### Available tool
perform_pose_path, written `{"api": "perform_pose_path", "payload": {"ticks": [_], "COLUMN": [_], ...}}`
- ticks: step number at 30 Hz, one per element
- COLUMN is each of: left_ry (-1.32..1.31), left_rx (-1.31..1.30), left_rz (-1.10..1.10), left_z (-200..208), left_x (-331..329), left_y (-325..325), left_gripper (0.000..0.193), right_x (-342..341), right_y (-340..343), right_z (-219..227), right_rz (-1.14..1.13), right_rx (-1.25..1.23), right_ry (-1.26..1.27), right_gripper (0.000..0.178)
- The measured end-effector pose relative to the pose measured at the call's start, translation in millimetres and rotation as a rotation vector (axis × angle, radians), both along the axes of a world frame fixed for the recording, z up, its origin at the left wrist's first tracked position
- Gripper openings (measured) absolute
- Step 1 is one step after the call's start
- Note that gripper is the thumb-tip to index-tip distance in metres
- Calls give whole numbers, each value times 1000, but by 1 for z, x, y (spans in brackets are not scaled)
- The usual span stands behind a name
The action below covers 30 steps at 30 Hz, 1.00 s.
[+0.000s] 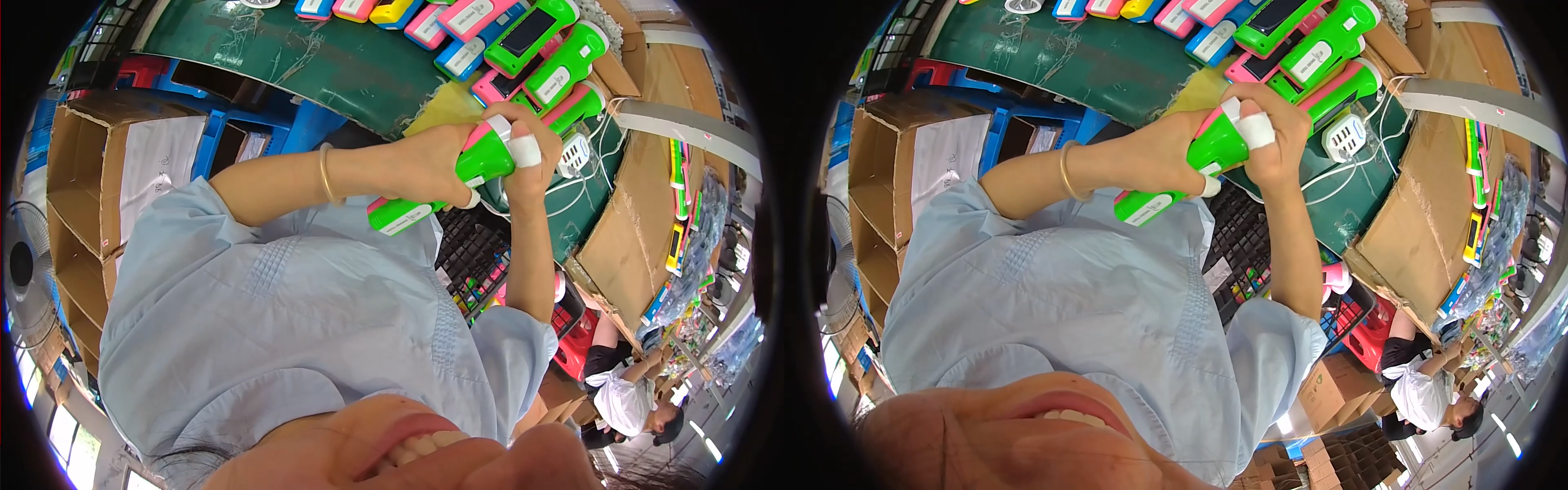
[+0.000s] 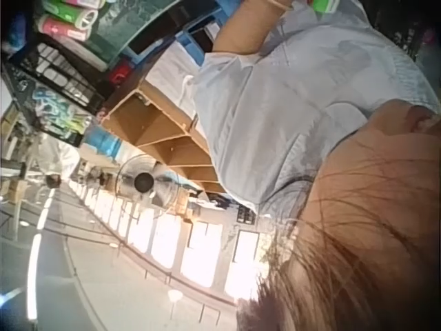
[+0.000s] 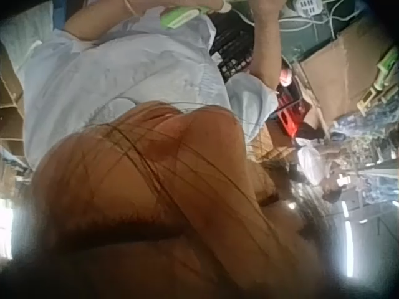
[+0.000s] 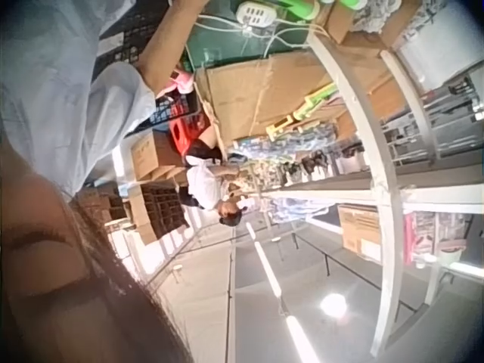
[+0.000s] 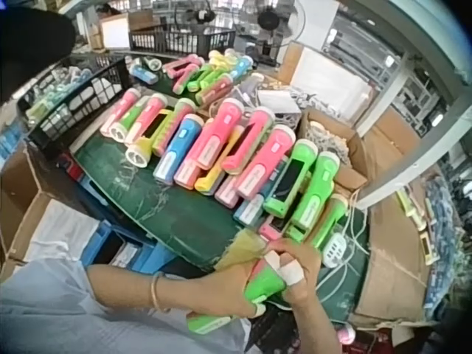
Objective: The recorder is inspecting, testing, and sorting multicolored handheld flashlights at an industrial workbench.
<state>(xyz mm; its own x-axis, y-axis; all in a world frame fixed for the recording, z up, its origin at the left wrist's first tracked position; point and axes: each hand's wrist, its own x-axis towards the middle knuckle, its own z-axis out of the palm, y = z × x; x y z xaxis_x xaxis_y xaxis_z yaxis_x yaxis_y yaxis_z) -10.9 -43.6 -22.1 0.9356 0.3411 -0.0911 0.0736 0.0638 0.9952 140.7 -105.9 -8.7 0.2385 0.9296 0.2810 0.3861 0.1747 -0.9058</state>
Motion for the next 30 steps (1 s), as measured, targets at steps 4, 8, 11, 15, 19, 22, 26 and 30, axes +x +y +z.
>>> {"api": "perform_pose_path", "payload": {"ticks": [4, 8, 11, 15, 19, 22, 26, 30], "left_ry": [239, 294, 236, 195, 168, 153, 175, 6], "left_rx": [-33, 360, 568, 765, 1019, 1165, 1195, 745], "left_rz": [-121, -64, -89, -89, -47, -35, -39, -60], "left_z": [24, 16, 13, 16, 11, 12, 13, 9], "left_x": [4, 5, 2, -5, -5, -4, -1, 2], "left_y": [15, 16, 16, 12, 15, 18, 16, 34], "left_gripper": [49, 50, 50, 43, 34, 32, 35, 43], "right_x": [4, 3, 1, -4, -4, -2, 8, 0], "right_y": [3, 2, 0, 0, 7, 9, 12, 3], "right_z": [3, 7, 1, 6, 4, -1, -10, 13], "right_rz": [-7, -12, -31, -72, -143, -188, -200, -136], "right_rx": [3, -109, -68, -246, -418, -495, -695, -635], "right_ry": [-79, -296, -355, -388, -280, -174, -129, 298], "right_gripper": [23, 19, 19, 20, 27, 30, 37, 58]}}
